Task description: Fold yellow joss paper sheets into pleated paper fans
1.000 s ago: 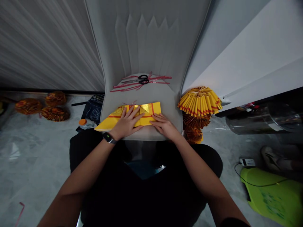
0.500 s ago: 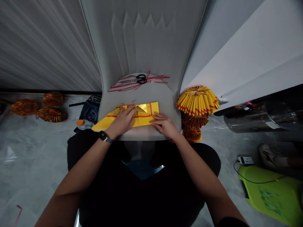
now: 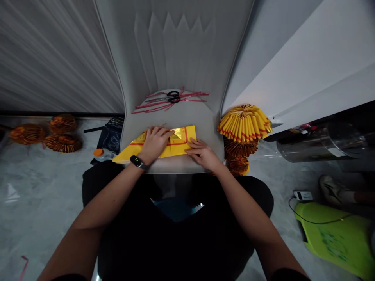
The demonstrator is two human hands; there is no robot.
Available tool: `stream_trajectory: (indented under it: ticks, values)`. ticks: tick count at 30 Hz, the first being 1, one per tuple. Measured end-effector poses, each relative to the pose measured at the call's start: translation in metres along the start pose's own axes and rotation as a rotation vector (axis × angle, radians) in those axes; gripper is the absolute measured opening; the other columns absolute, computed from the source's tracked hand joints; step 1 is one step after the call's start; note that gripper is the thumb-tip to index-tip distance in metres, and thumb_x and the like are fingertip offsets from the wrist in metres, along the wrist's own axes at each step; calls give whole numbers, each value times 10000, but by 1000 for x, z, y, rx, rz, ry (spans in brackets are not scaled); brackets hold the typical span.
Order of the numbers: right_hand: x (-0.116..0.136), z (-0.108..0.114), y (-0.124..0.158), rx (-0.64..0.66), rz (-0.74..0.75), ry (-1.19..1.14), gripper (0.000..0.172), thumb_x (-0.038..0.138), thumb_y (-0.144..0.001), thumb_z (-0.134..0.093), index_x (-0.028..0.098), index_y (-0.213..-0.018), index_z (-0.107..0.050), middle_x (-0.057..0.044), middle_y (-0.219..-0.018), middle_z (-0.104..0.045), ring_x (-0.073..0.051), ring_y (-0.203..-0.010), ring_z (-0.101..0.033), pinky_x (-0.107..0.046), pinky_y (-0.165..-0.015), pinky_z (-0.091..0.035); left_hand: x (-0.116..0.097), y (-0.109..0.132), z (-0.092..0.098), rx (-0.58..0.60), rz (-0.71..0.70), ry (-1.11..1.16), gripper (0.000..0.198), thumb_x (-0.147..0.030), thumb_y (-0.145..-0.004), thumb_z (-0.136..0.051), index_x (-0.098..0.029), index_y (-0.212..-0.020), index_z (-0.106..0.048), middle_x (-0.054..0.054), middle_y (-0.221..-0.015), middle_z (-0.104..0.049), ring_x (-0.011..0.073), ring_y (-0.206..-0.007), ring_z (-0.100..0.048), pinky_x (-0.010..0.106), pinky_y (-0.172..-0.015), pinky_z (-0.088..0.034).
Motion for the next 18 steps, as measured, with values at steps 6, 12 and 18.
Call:
stream_trajectory:
  ticks: [6, 12, 18]
  values:
    - [1, -2, 1, -8, 8, 6, 335, 123, -957, -704, 351, -1179, -808, -53, -1436, -674, -287, -1462, -537, -617, -1250, -392, 1, 1, -4, 28, -120, 26, 364, -173, -1045, -521, -280, -1308, -750, 49, -1489, -661, 363, -1483, -469, 667, -1203, -318]
    - [1, -5, 3, -70, 13, -11, 303, 133, -961, -704, 329, -1163, -816, -58, -1484, -636, -281, -1483, -515, -608, -1260, -381, 4, 2, -5, 52, -184, 73, 364, -142, -1035, -539, -277, -1290, -760, 69, -1401, -719, 333, -1458, -531, 624, -1162, -389]
    - [-3, -3, 1, -55, -13, -57, 270, 151, -952, -731, 335, -1127, -825, -43, -1405, -703, -265, -1462, -543, -592, -1269, -376, 6, 2, -4, 33, -181, 63, 312, -181, -1035, -560, -287, -1217, -790, 48, -1379, -733, 323, -1423, -571, 600, -1156, -416]
Point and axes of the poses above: each hand's wrist, its own y-axis away from the middle knuckle, its own z-axis out of the back of the hand, x = y × z, the point moved 5 cm from there along -y, towards the middle knuckle
